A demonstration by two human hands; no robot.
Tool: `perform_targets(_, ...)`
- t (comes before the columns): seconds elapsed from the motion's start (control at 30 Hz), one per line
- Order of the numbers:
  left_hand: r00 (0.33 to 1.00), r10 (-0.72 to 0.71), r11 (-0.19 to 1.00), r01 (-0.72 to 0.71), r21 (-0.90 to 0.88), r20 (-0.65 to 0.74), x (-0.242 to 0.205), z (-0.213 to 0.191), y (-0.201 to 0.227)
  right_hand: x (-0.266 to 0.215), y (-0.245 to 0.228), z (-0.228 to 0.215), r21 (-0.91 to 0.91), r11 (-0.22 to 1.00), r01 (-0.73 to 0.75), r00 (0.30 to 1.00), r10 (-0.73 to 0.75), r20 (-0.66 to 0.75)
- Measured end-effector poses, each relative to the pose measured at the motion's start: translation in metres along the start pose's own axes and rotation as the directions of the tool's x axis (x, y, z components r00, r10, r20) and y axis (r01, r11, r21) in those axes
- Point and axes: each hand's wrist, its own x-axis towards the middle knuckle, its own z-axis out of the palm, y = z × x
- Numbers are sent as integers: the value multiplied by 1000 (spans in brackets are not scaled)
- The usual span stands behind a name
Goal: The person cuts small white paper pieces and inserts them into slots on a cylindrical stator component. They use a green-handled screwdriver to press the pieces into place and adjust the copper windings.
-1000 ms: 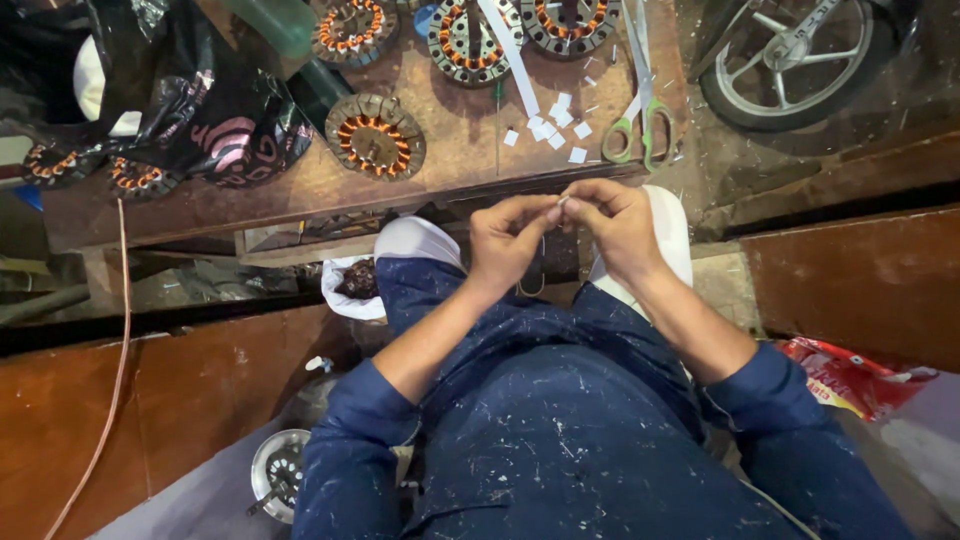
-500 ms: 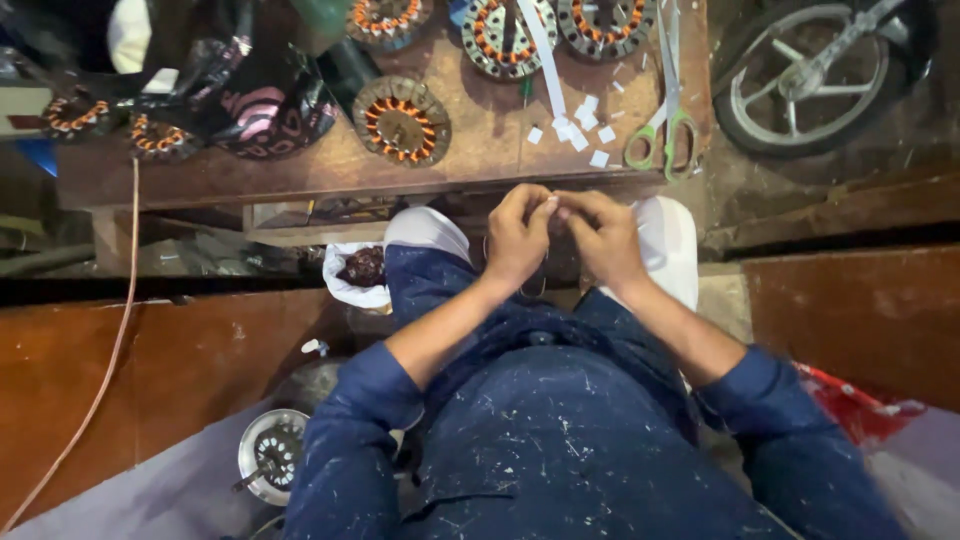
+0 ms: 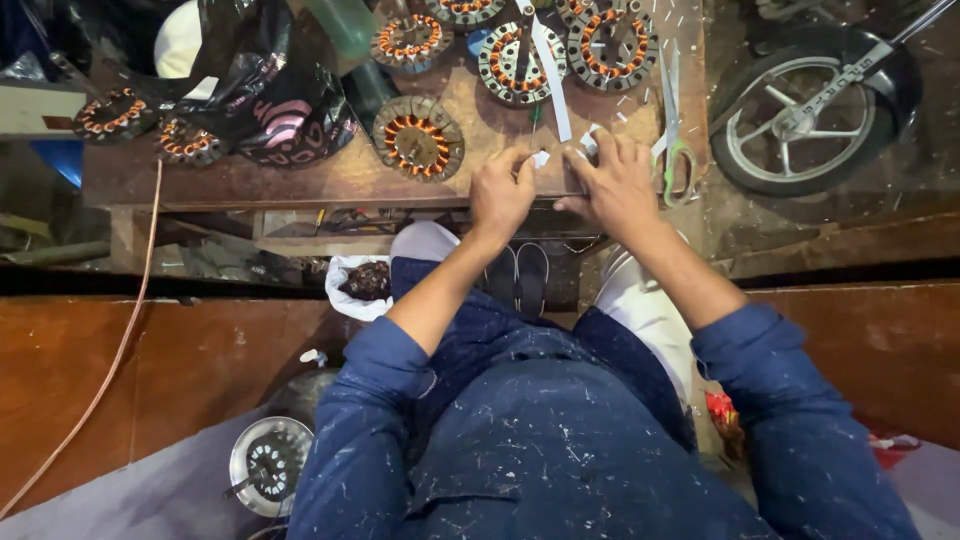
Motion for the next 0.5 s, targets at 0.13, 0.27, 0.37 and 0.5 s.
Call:
perform_targets(0.13, 999, 20, 993, -23, 116, 25, 4, 1, 0, -16, 5, 9, -7, 1000, 16, 1000, -16, -6)
perform_targets(0.27, 991, 93, 970, -112, 215, 96, 19, 16, 8, -35, 9, 19, 8, 992, 123, 986, -121, -110)
perform_targets(0.37, 988, 111, 960, -136, 243, 111, 28, 25, 16, -41, 14, 21, 37, 978, 203, 973, -197, -121)
perform_targets(0.5, 978, 206, 976, -207, 65, 13, 14, 29, 15, -39, 20, 20, 171, 975, 143, 961, -95, -259)
